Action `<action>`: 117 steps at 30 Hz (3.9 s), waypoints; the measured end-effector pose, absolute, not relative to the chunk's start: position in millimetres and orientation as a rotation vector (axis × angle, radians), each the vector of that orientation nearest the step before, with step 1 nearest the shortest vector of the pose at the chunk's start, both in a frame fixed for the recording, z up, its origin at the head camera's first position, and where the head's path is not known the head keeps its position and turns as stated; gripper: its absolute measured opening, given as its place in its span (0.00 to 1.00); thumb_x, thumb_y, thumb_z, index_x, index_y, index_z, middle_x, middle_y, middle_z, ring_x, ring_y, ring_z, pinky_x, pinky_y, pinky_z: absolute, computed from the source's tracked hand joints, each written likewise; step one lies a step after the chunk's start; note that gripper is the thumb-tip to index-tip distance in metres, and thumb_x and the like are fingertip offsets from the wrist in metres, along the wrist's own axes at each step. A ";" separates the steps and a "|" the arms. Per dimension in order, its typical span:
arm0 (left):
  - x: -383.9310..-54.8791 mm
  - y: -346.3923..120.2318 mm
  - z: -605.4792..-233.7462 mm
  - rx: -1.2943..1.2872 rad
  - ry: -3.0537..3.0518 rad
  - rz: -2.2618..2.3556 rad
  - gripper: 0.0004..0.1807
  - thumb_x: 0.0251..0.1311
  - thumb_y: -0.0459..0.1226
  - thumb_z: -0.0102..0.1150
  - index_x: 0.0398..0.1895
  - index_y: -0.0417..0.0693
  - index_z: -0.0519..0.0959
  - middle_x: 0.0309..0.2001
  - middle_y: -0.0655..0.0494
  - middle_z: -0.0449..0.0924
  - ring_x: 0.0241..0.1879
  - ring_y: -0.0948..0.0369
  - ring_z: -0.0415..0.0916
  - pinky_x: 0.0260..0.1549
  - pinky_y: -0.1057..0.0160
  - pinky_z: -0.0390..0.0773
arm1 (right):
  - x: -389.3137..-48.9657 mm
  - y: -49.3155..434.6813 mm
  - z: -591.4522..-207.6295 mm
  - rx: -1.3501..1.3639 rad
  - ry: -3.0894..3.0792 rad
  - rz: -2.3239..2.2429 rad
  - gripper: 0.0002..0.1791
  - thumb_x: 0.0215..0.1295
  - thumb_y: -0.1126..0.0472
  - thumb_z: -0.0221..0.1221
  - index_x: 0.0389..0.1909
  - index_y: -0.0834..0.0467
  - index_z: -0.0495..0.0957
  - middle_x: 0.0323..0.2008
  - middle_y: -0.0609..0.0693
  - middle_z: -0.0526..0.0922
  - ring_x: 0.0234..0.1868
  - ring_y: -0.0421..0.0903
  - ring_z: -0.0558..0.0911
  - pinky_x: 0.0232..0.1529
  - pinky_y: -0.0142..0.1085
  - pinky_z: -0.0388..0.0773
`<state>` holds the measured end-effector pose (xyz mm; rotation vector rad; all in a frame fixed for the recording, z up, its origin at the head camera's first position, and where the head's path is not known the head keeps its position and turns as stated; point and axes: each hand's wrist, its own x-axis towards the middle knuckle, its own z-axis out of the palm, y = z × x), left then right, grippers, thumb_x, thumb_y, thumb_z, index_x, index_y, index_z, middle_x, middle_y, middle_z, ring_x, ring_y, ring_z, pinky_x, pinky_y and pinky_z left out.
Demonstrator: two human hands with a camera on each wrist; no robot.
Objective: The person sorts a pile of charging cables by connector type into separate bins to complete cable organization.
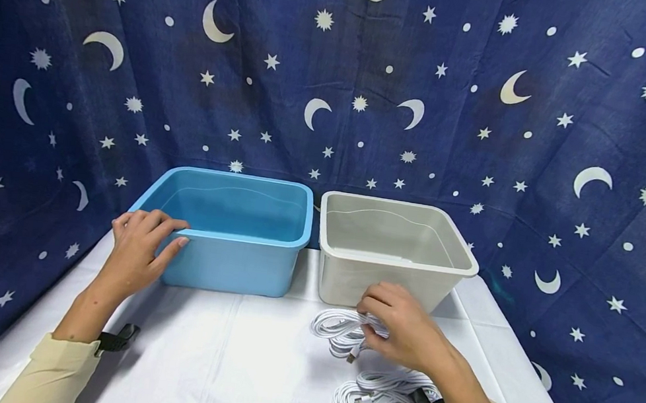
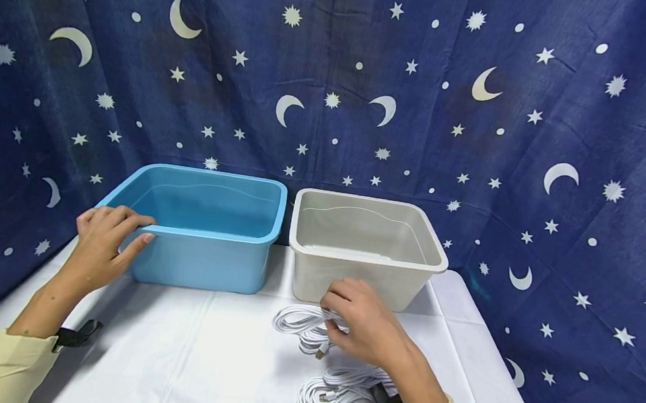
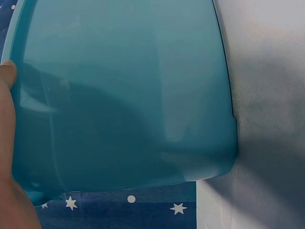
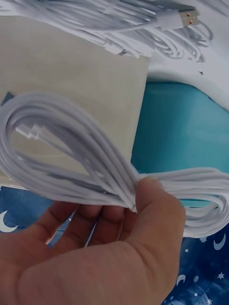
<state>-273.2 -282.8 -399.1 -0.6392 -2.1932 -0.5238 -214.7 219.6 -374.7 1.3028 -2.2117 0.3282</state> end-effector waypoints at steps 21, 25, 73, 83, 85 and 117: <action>-273.8 -282.7 -401.0 -0.631 -2.191 -0.523 0.14 0.70 0.38 0.67 0.56 0.47 0.84 0.44 0.48 0.78 0.49 0.43 0.68 0.62 0.28 0.50 | -216.1 222.9 -358.5 1.203 -1.914 0.295 0.14 0.48 0.72 0.66 0.37 0.57 0.84 0.38 0.48 0.83 0.40 0.50 0.80 0.41 0.44 0.76; -274.1 -282.7 -401.2 -0.632 -2.190 -0.523 0.13 0.70 0.38 0.67 0.55 0.46 0.84 0.44 0.48 0.78 0.49 0.43 0.68 0.62 0.28 0.50 | -216.4 222.9 -358.2 1.162 -1.888 0.247 0.12 0.51 0.71 0.65 0.38 0.59 0.85 0.38 0.50 0.84 0.40 0.52 0.80 0.39 0.47 0.76; -274.8 -282.3 -401.6 -0.623 -2.189 -0.519 0.14 0.68 0.37 0.68 0.55 0.47 0.85 0.44 0.48 0.78 0.49 0.43 0.68 0.61 0.28 0.50 | -264.1 236.6 -366.9 0.774 -1.639 0.283 0.09 0.59 0.72 0.66 0.40 0.65 0.88 0.40 0.60 0.88 0.42 0.64 0.82 0.41 0.57 0.71; -274.7 -283.3 -402.9 -0.626 -2.184 -0.520 0.13 0.69 0.38 0.67 0.55 0.46 0.84 0.43 0.49 0.78 0.48 0.43 0.68 0.61 0.28 0.50 | -269.9 233.7 -374.1 0.712 -1.701 0.290 0.08 0.62 0.71 0.66 0.41 0.63 0.88 0.40 0.59 0.86 0.43 0.64 0.82 0.41 0.56 0.70; -275.0 -283.4 -402.6 -0.627 -2.184 -0.516 0.14 0.69 0.38 0.67 0.55 0.46 0.84 0.43 0.48 0.78 0.48 0.43 0.68 0.61 0.29 0.50 | -270.4 233.3 -375.5 0.695 -1.710 0.292 0.08 0.62 0.70 0.65 0.42 0.63 0.88 0.41 0.59 0.86 0.43 0.64 0.82 0.41 0.56 0.70; -274.7 -283.0 -402.8 -0.624 -2.189 -0.507 0.14 0.69 0.37 0.68 0.55 0.46 0.84 0.44 0.47 0.78 0.48 0.42 0.68 0.60 0.28 0.50 | -264.2 247.6 -377.9 0.523 -1.856 0.459 0.08 0.57 0.69 0.68 0.39 0.66 0.87 0.38 0.61 0.83 0.40 0.63 0.80 0.44 0.54 0.71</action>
